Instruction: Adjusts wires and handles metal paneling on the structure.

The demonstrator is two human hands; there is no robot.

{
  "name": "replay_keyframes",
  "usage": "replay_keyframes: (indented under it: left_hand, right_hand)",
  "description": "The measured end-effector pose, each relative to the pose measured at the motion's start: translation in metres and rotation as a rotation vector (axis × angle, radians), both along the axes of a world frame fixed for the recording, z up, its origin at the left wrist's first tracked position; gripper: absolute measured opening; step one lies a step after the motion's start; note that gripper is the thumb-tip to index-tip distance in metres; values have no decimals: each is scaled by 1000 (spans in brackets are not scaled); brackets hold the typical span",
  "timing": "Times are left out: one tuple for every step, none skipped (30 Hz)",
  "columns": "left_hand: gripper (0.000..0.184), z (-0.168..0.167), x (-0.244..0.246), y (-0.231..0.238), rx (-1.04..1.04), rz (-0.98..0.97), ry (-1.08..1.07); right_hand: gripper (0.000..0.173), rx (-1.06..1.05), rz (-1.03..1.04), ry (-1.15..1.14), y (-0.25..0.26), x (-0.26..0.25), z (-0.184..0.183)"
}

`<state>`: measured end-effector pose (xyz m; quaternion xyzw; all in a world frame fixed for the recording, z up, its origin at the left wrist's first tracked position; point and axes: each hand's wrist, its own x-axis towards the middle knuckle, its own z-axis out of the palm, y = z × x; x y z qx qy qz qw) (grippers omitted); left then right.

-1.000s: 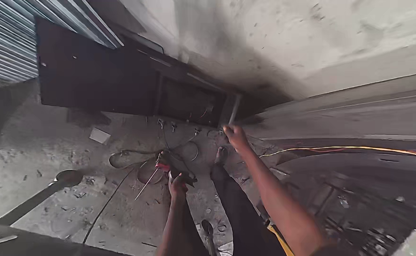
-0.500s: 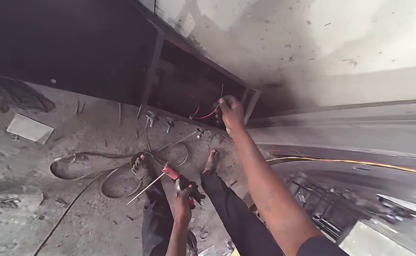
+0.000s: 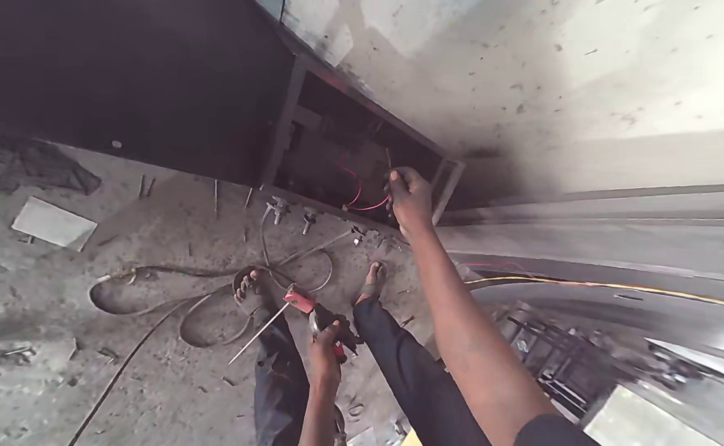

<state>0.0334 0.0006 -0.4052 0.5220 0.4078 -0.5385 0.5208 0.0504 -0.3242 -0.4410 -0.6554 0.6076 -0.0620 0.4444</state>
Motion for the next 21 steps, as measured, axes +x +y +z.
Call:
replay_keyframes:
  left_hand:
    - [23, -1, -1, 0, -10, 3, -1]
    - [22, -2, -2, 0, -8, -1, 4]
    - [23, -3, -3, 0, -3, -14, 15]
    - [24, -3, -3, -2, 5, -32, 22]
    - [26, -3, -3, -3, 7, -39, 25]
    - [27, -3, -3, -4, 8, -39, 21]
    - [28, -3, -4, -4, 6, -37, 16]
    - [28, -2, -3, -5, -1, -39, 13]
    - [28, -2, -3, -5, -3, -41, 12]
    - [29, -2, -4, -5, -9, -42, 14]
    - [29, -2, -4, -5, -12, -40, 10]
    - [30, -3, -5, -6, -13, -38, 7]
    - [30, -3, -5, -6, -11, -39, 6]
    - [30, -4, -6, -6, -9, -38, 6]
    - [30, -4, -6, -6, -8, -36, 5]
    - [30, -5, -7, -7, -2, -38, 3]
    - [30, -5, -7, -7, 0, -37, 0]
    - [30, -5, -8, -7, 1, -35, 0]
    - [31, -6, -9, -7, 2, -36, 1]
    - [31, -6, -10, -7, -1, -36, 3]
    - [30, -6, -10, -7, 0, -36, 8]
  right_hand:
    - [28, -8, 47, 70, -5, 2, -5]
    - [28, -26, 91, 136, -9, 5, -9]
    - [29, -40, 137, 207, -14, 10, -11]
    - [31, -44, 181, 278, -18, 15, -13]
    - [33, -45, 216, 341, -22, 19, -15]
    - [34, -36, 233, 393, -24, 24, -17]
    - [35, -21, 241, 433, -26, 29, -16]
    - [36, -11, 248, 458, -26, 34, -15]
    - [36, -10, 248, 459, -26, 37, -14]
    - [35, -19, 239, 436, -26, 38, -13]
    - [33, -32, 225, 410, -26, 39, -14]
    - [33, -44, 204, 387, -25, 39, -15]
    - [32, -59, 176, 368, -24, 38, -16]
    - [31, -82, 144, 343, -22, 37, -18]
    - [30, -102, 109, 311, -21, 35, -21]
    - [29, -113, 78, 282, -21, 32, -23]
    - [28, -114, 62, 261, -21, 30, -26]
    - [28, -106, 55, 248, -21, 28, -27]
    - [29, -90, 54, 239, -21, 27, -27]
    - [29, -74, 57, 242, -21, 25, -27]
    - [29, -58, 70, 255, -22, 24, -26]
